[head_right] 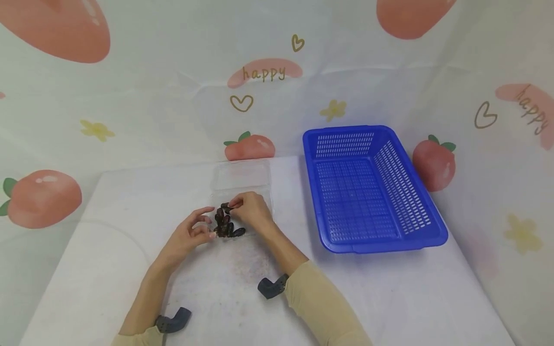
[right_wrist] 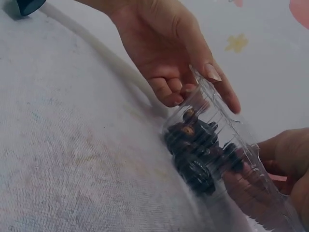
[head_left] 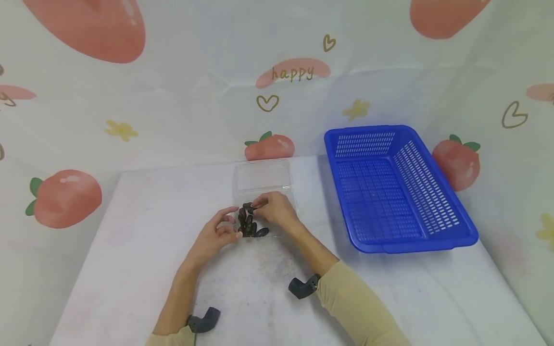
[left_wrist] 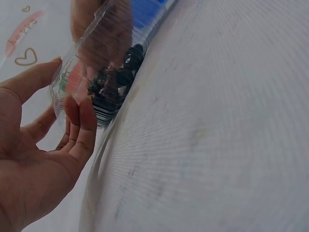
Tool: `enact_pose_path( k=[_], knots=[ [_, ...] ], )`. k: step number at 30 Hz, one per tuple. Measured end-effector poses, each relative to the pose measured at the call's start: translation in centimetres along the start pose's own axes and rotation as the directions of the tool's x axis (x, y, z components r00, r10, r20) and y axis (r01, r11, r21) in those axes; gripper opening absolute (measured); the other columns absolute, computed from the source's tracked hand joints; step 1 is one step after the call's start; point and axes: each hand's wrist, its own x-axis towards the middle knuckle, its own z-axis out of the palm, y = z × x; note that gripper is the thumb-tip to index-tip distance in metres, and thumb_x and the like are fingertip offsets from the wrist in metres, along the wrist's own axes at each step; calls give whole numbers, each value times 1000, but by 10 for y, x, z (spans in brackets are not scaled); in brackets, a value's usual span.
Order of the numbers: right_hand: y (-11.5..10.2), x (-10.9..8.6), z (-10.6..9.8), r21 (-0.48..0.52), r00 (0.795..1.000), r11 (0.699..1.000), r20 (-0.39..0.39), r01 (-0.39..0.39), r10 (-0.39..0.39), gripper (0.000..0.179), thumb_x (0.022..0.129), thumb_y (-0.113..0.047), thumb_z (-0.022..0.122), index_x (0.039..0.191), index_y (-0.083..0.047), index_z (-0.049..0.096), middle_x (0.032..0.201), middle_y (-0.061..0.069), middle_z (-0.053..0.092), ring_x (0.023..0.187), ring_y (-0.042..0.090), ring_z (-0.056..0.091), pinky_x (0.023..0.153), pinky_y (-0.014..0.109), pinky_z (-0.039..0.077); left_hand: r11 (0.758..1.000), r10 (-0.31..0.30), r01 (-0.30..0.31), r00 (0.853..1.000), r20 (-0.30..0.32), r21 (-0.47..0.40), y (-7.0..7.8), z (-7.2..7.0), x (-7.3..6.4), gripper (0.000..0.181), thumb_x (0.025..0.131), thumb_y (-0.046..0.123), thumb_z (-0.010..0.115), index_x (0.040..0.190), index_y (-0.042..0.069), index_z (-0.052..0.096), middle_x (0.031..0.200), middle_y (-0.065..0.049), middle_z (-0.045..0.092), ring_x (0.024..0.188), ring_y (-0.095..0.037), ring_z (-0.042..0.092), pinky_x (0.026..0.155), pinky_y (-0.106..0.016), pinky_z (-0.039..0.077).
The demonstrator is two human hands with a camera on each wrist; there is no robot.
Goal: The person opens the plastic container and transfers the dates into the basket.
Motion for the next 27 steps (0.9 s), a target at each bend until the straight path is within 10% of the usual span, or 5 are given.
enact_pose_path(
  k=[14, 27],
  knots=[
    [-20, -19, -27, 418, 978, 908, 182, 19, -104, 20, 94, -14, 69, 111, -4, 73, 104, 9, 73, 96, 25, 71, 83, 35, 57, 999, -29, 29, 1000, 7, -24, 4, 1, 0, 69, 88, 12, 75, 148, 21, 42, 124, -16, 42, 83, -15, 60, 78, -27, 52],
    [-35, -48, -75, 449, 961, 893, 231, 35, -154, 28, 91, -15, 73, 118, -8, 72, 112, 8, 71, 100, 22, 69, 89, 33, 55, 997, -72, 72, 997, 1, 13, 4, -1, -1, 70, 87, 17, 77, 148, 23, 42, 125, -14, 44, 82, -16, 60, 79, -27, 50]
  ],
)
